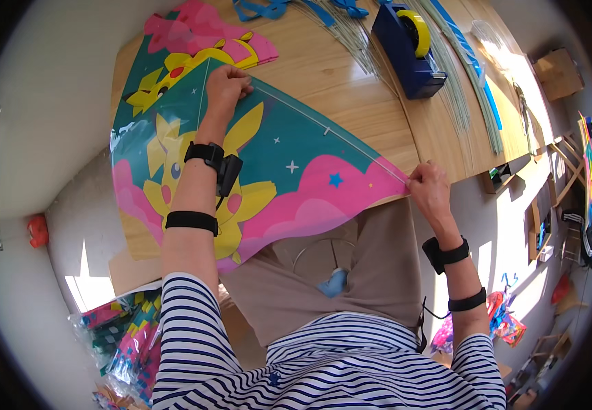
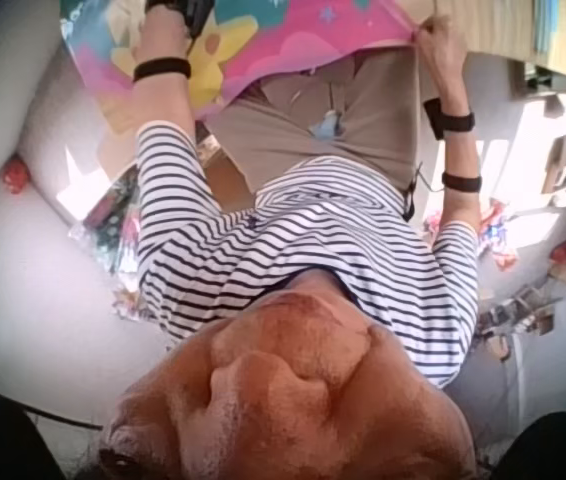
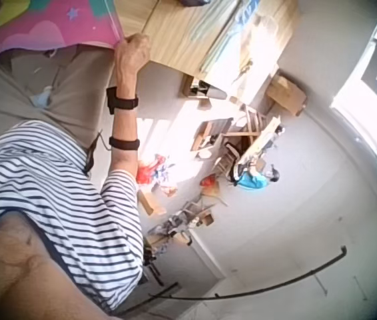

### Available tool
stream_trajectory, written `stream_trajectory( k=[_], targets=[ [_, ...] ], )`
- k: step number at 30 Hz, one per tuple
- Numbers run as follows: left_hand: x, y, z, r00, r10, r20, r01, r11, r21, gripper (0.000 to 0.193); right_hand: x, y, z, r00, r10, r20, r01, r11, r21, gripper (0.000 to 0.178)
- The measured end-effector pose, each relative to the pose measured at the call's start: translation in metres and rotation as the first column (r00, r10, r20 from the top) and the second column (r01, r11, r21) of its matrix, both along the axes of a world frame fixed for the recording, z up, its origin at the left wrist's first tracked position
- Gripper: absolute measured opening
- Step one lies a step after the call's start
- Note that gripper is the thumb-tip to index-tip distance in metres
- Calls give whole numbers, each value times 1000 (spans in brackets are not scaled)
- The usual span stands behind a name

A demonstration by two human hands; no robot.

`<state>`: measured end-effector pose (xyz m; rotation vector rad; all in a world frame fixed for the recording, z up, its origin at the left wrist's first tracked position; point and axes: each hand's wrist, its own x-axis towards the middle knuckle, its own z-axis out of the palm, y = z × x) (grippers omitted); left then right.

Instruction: The recorder is assembling a printed plastic kite by attaching support rods to the edges of the material.

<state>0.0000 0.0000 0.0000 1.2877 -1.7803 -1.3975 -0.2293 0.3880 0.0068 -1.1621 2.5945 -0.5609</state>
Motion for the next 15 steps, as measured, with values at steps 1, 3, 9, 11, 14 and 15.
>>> stream_trajectory(
  k=[1,3,9,11,14,15],
  targets=[
    [0,1,1,1000,-1,1,1,1000,3,9,0,0,0,1000,2,0,-2,1000,-5,6],
    [-1,2,1,1000,0,-3,0,1000,10,8,0,1,0,1000,5,-2,-5,1000,-10,6],
    [-1,2,-2,1000,0,-7,0,1000,15,8,0,2,1,1000,10,-15,-10,1000,-23,6],
    [0,2,-2,1000,1,-1,-1,1000,19,9,1,2,1,1000,12,-12,-12,1000,-29,6],
    [0,3,-1,1000,3,-30,-2,999,43,9,0,3,-1,1000,12,-10,-13,999,-32,6],
    [0,3,-2,1000,4,-21,-4,999,39,9,0,3,-1,1000,13,-11,-13,999,-34,6]
  ],
)
